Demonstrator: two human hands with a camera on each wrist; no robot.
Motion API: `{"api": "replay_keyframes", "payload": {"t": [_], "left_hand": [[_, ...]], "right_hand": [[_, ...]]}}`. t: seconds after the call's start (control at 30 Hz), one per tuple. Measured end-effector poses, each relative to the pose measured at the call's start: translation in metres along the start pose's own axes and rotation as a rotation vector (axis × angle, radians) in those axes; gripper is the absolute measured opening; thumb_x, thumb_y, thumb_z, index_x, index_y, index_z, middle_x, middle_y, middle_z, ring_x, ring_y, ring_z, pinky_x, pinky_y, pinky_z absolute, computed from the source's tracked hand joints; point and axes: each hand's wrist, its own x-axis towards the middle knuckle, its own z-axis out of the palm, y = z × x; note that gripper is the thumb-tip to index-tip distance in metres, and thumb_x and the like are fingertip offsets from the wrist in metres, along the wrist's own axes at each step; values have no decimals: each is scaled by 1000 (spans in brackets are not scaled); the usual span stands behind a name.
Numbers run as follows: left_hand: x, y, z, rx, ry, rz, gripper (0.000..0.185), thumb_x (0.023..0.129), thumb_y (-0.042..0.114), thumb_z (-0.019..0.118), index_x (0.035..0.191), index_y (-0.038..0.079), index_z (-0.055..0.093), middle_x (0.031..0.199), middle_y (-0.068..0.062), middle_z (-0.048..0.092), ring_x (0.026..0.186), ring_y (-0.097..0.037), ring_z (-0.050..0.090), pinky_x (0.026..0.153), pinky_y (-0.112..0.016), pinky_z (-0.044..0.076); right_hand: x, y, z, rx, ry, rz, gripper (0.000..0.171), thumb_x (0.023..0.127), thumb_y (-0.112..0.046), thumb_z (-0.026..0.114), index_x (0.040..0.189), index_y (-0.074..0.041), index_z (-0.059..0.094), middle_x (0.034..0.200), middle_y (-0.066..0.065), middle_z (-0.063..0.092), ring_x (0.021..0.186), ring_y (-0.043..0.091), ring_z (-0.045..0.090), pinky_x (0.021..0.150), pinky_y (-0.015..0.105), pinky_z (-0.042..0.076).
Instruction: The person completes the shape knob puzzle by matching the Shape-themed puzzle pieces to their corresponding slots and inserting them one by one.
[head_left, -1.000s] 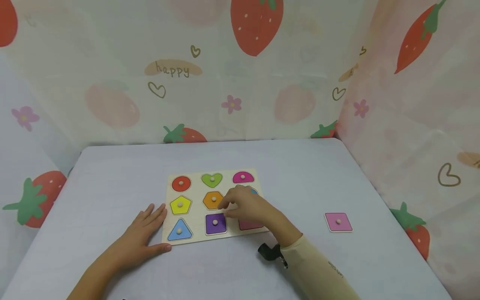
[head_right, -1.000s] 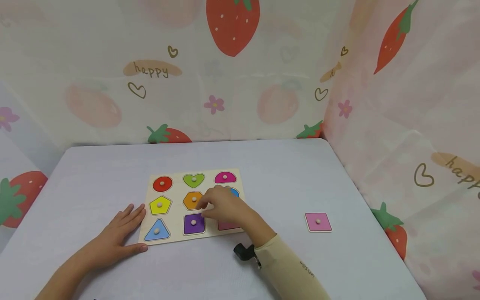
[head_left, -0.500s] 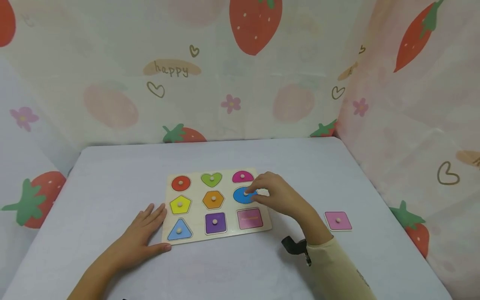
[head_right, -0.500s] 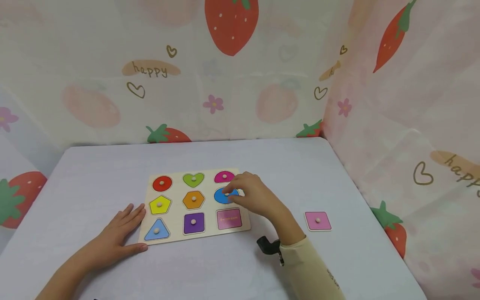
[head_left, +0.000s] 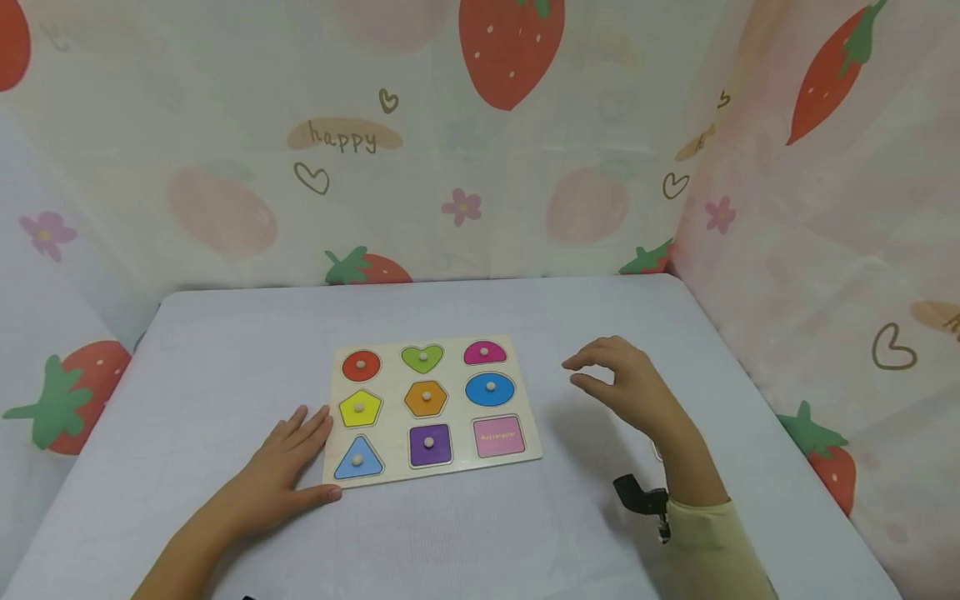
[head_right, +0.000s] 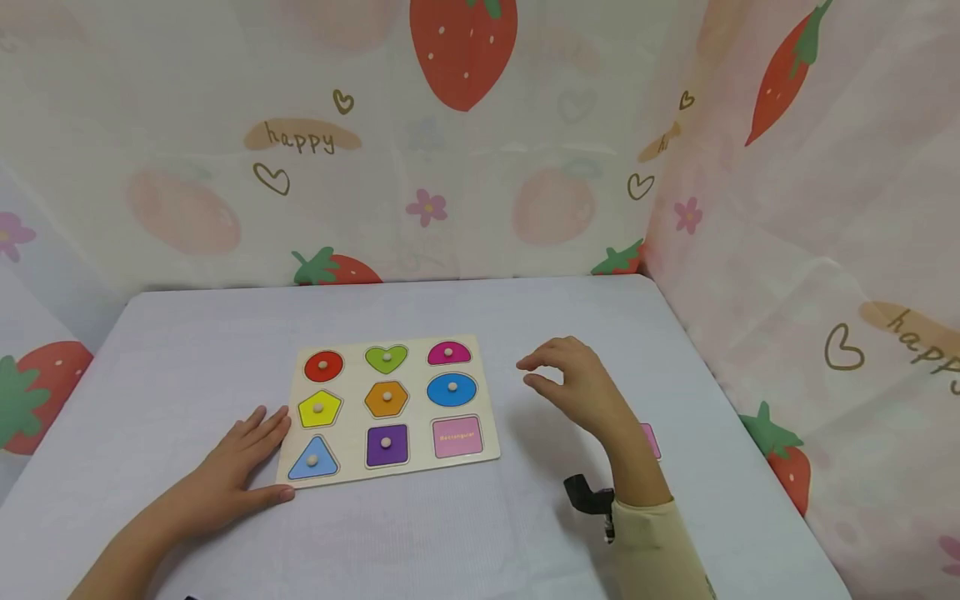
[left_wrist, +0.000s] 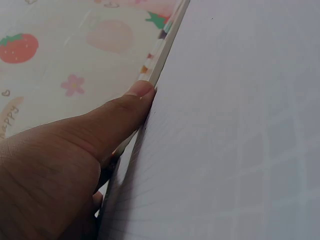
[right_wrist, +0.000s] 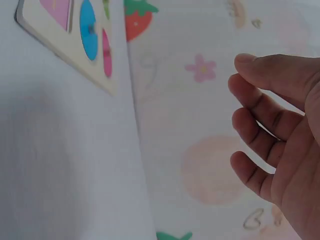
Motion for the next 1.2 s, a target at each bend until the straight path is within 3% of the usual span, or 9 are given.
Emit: {"api": "replay_keyframes", "payload": {"t": [0.2,0.33,0.43,0.63,0.9,1.2], "left_hand": [[-1,-3,2,-3,17,13,108,81,73,70,163,15,30,171,-6,23,158,-39,8,125,-62,13],[-2,-7,4,12,13,9,110,80,75,68,163,16,28,171,-5,21,158,-38,7,129,-53,3],[-4,-10,4,13,11,0,111,79,76,69,163,16,28,172,-4,21,159,-37,6,130,-49,0],[-1,-8,4,-11,6,18,110,80,75,69,163,17,28,172,-4,20,159,-38,6,129,-54,4],[2,-6,5,-3,7,20,110,80,75,69,163,17,28,172,-3,20,159,-37,6,129,-54,5],[0,-4,3,-5,15,22,109,80,75,68,163,15,29,171,-6,22,158,-39,7,130,-51,2]], "right_hand": [[-21,29,-18,-9,79,93,21,93,-16,77,111,-28,77,111,-12,71,114,9,56,94,36,50],[-33,49,-26,-9,80,154,17,96,-25,75,112,-29,76,114,-12,71,115,9,56,95,33,48],[-41,61,-29,-7,57,197,19,97,-28,73,116,-24,76,114,-8,72,111,12,56,93,36,47],[-61,80,-35,-15,-21,306,27,98,-30,71,121,-15,75,110,0,70,104,18,54,88,33,46],[-78,102,-39,30,-111,343,21,96,-23,72,116,-16,76,114,1,70,110,22,52,94,42,46],[-88,117,-45,55,-206,465,29,91,-29,79,115,-14,76,97,4,66,91,22,55,70,29,49]]}}
